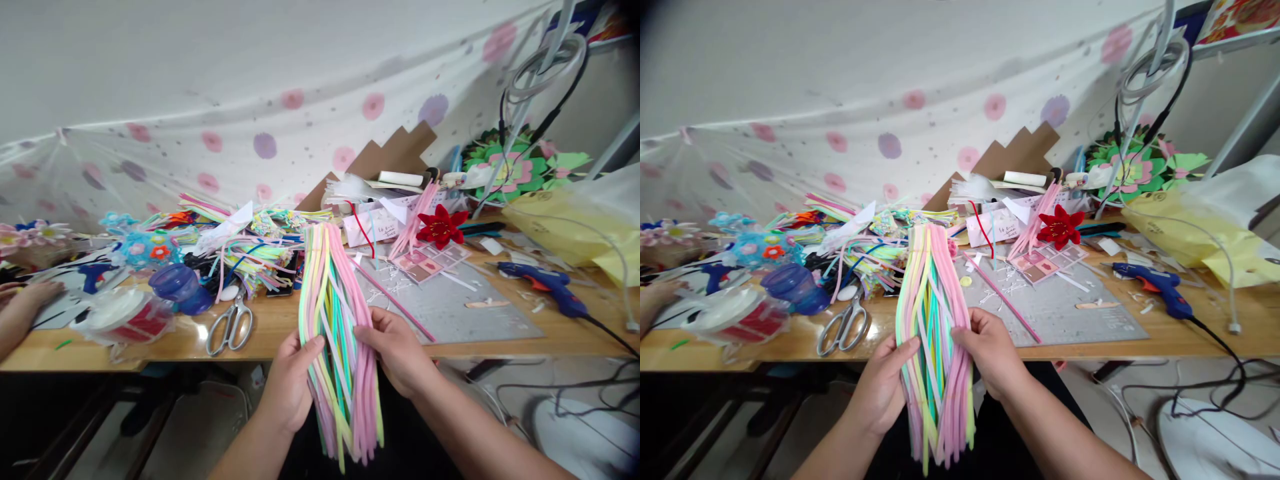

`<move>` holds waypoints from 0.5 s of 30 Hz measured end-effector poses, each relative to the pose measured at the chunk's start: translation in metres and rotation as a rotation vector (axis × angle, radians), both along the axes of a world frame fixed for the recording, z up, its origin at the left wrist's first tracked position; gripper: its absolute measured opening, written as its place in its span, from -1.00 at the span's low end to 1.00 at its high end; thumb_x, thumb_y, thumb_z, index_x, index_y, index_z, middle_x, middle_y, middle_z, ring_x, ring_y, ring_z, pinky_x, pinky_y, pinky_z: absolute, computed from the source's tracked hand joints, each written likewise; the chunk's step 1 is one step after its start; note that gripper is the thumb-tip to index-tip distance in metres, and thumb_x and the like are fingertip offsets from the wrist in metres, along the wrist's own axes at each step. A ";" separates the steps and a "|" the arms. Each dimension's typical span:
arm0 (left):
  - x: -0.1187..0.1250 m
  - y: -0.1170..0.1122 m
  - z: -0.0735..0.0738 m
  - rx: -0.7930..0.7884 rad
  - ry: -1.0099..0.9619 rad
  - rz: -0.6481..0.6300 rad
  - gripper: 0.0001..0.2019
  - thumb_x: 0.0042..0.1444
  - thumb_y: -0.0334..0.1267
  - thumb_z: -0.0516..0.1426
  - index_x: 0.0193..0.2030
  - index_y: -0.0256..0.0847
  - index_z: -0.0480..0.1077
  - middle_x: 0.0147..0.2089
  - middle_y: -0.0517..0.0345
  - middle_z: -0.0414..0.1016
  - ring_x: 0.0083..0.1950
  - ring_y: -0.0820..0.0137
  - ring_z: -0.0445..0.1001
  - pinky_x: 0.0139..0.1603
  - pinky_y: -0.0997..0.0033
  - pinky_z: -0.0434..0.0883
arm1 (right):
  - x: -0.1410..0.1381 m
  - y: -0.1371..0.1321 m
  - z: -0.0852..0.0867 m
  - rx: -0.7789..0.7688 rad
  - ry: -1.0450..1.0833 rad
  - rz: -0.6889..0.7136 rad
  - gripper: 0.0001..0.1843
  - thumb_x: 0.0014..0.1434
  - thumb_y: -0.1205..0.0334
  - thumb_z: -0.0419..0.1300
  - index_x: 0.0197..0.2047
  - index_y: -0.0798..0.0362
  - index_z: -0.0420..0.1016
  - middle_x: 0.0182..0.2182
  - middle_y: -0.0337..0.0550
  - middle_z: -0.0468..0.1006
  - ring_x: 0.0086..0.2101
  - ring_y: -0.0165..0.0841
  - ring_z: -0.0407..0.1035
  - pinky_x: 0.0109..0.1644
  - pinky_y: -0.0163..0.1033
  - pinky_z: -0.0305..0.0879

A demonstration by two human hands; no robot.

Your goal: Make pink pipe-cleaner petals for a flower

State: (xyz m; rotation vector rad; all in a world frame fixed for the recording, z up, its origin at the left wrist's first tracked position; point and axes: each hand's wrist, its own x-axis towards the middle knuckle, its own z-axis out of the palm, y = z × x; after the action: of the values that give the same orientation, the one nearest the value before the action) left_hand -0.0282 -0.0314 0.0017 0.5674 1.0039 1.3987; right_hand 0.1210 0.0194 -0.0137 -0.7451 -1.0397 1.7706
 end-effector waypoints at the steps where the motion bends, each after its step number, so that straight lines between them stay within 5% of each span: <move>1: -0.002 0.000 0.000 -0.019 -0.021 0.011 -0.68 -0.11 -0.32 0.33 -0.16 -0.30 0.51 -0.21 -0.08 0.62 -0.10 0.07 0.56 -0.09 0.17 0.49 | 0.003 0.000 0.000 -0.059 0.075 0.029 -0.76 -0.08 0.19 0.35 -0.34 0.10 0.45 -0.46 -0.21 0.52 -0.45 -0.32 0.40 -0.25 -0.18 0.33; 8: -0.006 -0.001 -0.004 -0.039 -0.057 -0.002 -0.66 -0.09 -0.28 0.33 -0.12 -0.30 0.51 -0.17 -0.09 0.61 -0.08 0.09 0.54 -0.02 0.16 0.45 | 0.006 -0.002 -0.003 -0.094 0.147 0.043 -0.71 -0.08 0.19 0.39 -0.29 0.11 0.50 -0.42 -0.19 0.53 -0.44 -0.35 0.40 -0.25 -0.23 0.32; 12: -0.003 -0.004 -0.011 0.064 0.214 -0.051 -0.64 0.00 -0.25 0.29 -0.03 -0.21 0.46 -0.08 -0.04 0.57 -0.03 0.15 0.50 0.01 0.23 0.39 | -0.011 -0.011 -0.011 0.155 -0.075 -0.025 -0.55 -0.03 0.06 0.38 -0.11 0.08 0.44 -0.22 -0.10 0.53 -0.19 -0.20 0.40 -0.07 -0.16 0.30; 15: -0.004 -0.006 -0.015 0.131 0.410 -0.119 -0.69 0.02 -0.25 0.28 -0.05 -0.18 0.48 -0.08 0.00 0.55 -0.02 0.17 0.46 0.04 0.26 0.35 | -0.019 -0.019 -0.018 0.205 -0.102 -0.040 -0.47 0.00 0.00 0.36 -0.01 0.07 0.39 -0.17 -0.06 0.53 -0.13 -0.14 0.37 -0.02 -0.10 0.29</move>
State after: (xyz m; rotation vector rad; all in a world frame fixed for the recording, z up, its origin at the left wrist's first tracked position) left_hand -0.0318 -0.0378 -0.0131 1.0244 1.1840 1.2745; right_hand 0.1025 0.0001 -0.0319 -0.7282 -1.2445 1.5772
